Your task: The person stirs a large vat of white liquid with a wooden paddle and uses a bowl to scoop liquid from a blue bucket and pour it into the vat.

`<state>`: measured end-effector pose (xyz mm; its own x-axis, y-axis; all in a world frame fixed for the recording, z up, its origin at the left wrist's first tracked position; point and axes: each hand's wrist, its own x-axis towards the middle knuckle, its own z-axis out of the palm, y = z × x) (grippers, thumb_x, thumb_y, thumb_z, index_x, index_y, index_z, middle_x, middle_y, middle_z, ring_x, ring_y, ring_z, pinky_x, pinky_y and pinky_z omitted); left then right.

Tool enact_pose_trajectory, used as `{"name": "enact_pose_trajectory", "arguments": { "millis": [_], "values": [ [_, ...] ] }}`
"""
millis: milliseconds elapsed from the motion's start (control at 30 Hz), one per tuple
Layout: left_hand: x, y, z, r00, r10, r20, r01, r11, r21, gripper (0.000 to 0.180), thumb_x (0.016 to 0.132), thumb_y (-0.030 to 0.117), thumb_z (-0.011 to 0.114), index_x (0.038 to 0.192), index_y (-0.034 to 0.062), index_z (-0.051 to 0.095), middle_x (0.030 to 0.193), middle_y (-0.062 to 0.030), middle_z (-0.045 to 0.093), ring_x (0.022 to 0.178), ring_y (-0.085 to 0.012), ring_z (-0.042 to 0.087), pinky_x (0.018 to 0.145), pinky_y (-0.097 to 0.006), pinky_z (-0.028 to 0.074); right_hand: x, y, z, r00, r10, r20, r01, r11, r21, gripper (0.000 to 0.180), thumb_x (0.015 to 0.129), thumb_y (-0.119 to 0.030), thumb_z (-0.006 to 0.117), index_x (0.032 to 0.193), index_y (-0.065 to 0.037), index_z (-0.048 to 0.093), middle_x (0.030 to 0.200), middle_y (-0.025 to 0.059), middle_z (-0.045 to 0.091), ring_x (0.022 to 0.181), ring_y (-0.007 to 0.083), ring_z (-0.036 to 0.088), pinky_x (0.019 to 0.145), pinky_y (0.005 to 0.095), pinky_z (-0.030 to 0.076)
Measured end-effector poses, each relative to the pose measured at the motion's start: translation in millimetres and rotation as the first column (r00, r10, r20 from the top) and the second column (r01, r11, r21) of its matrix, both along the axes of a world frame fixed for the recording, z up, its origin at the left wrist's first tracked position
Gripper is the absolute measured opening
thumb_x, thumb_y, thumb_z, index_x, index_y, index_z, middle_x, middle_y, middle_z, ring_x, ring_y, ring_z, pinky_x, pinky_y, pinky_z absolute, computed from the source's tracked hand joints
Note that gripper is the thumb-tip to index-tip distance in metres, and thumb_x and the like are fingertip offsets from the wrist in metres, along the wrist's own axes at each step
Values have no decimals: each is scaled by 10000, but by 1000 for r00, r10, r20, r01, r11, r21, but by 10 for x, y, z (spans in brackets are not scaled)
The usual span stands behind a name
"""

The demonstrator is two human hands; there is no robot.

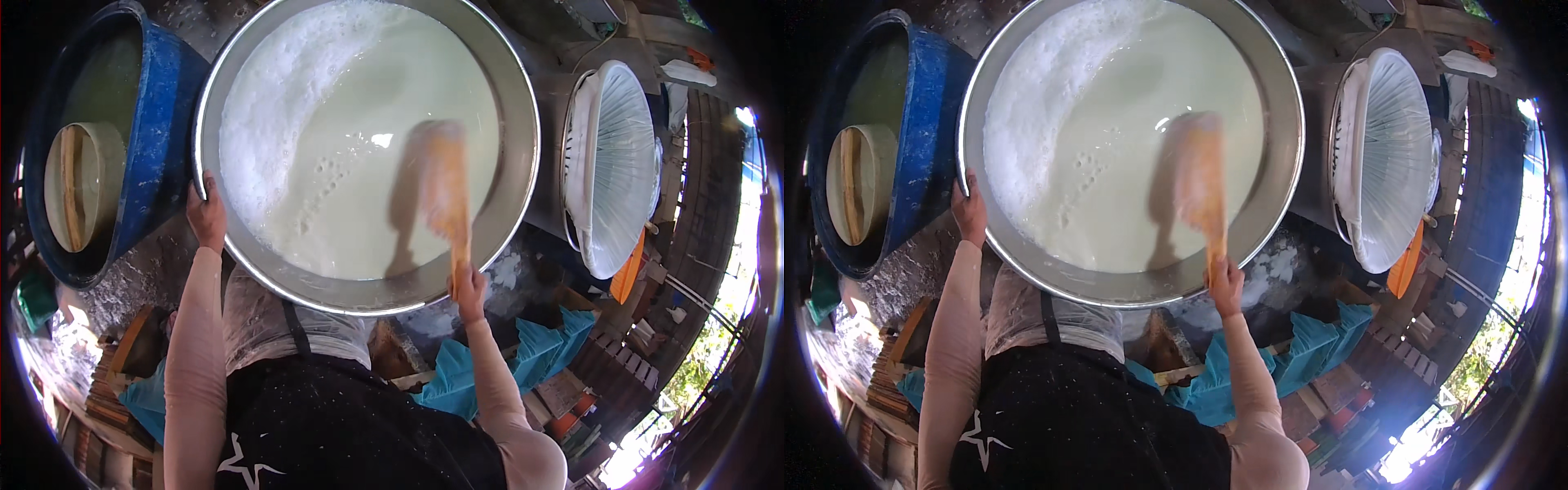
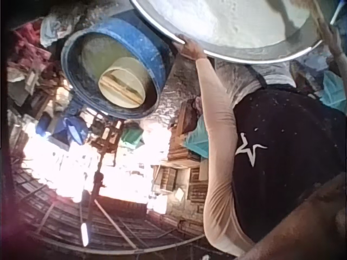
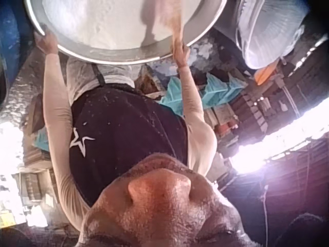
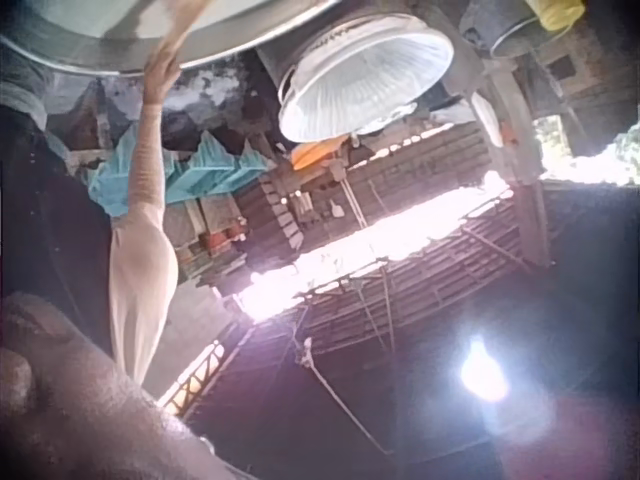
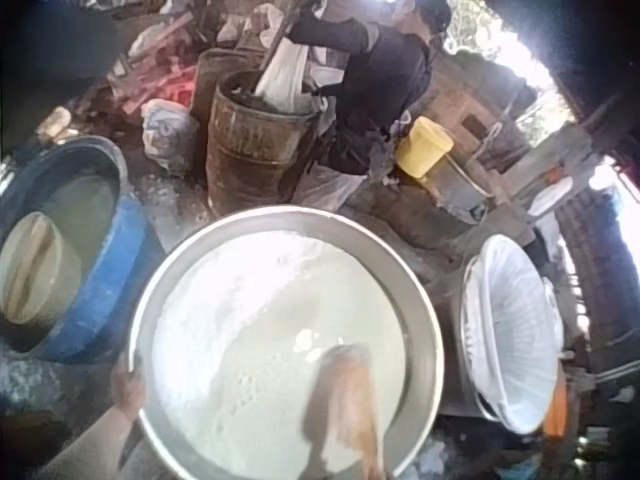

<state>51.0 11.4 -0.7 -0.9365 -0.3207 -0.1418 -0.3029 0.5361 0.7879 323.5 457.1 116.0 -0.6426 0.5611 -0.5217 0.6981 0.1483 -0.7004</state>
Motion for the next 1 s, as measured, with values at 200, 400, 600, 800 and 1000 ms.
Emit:
{"name": "enact_pose_trajectory", "arguments": {
  "millis": [200, 400, 600, 800, 1000],
  "values": [
    [-24, -45, -136, 999, -20, -28, 19, 999, -46, 428, 991, 395, 559, 1117, -6, 640, 1015, -234, 680, 947, -371, 659, 832, -426, 492, -1085, 582, -1161, 988, -27, -153, 115, 783, 611, 454, 1001, -352, 499, 802, 42, 606, 607, 142, 602, 494, 253, 602, 477, 382, 463],
    [-66, 43, -46, 1000, -1, -10, 1, 1000, 6, 419, 981, 421, 561, 1075, 22, 648, 967, -224, 684, 908, -394, 658, 807, -430, 499, -1503, 366, -1595, 997, 45, -60, -10, 874, 485, 482, 992, -379, 500, 758, 26, 614, 571, 146, 611, 525, 283, 628, 530, 409, 480],
    [-70, 132, 79, 998, 57, 23, -56, 998, -35, 454, 976, 465, 539, 1096, 39, 642, 1020, -238, 683, 980, -442, 643, 822, -473, 506, -1059, -596, -1494, 960, 279, 7, -230, 776, 587, 456, 992, -375, 514, 728, -9, 583, 624, 209, 617, 625, 432, 618, 614, 515, 468],
    [-65, 132, 101, 997, 59, 52, -58, 998, -24, 453, 978, 464, 522, 1105, 45, 638, 1041, -243, 682, 988, -453, 636, 825, -493, 505, -387, -1302, -1103, 902, 406, 148, -419, 741, 524, 400, 983, -366, 546, 768, -30, 580, 645, 221, 606, 642, 478, 591, 623, 550, 459],
    [-86, 239, 196, 993, 53, 104, -54, 999, 3, 442, 975, 460, 528, 1075, 45, 639, 1036, -244, 683, 970, -449, 641, 820, -491, 505, -19, -1324, -485, 741, 633, 222, -643, 574, 507, 288, 961, -275, 600, 775, -56, 584, 634, 210, 603, 620, 465, 587, 594, 522, 466]
  ]
}}
